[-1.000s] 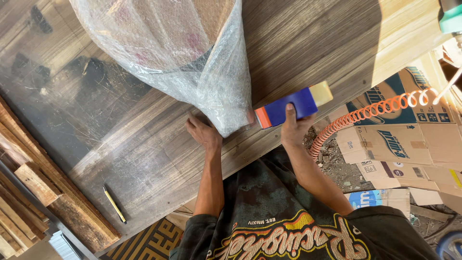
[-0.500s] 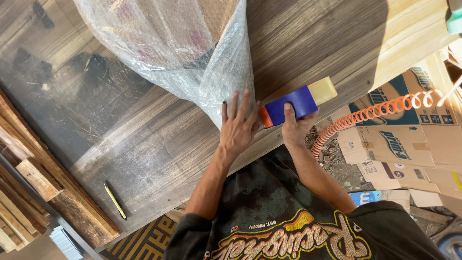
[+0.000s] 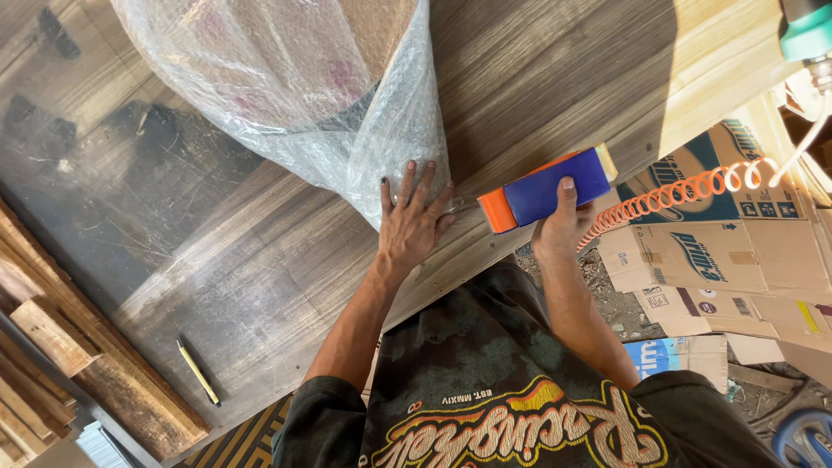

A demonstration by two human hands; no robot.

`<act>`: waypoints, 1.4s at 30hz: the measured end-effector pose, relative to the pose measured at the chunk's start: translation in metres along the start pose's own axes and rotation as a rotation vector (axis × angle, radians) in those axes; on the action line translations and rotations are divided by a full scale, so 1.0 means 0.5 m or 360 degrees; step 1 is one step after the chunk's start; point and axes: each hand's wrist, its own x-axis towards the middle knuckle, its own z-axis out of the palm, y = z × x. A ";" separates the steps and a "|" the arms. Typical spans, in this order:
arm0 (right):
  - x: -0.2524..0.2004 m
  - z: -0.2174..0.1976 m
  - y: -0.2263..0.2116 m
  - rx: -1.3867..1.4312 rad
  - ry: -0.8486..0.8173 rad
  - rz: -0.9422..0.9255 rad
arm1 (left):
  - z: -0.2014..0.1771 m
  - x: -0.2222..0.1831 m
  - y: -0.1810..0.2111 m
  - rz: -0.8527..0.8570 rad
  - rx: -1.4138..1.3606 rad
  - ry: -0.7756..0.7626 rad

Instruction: The person wraps a circular board with bubble wrap and applies tape using a handheld dispenser.

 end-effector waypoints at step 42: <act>0.043 0.077 -0.009 -0.1749 -0.0516 -0.0677 | -0.009 0.084 0.083 -0.0029 -0.1008 0.0205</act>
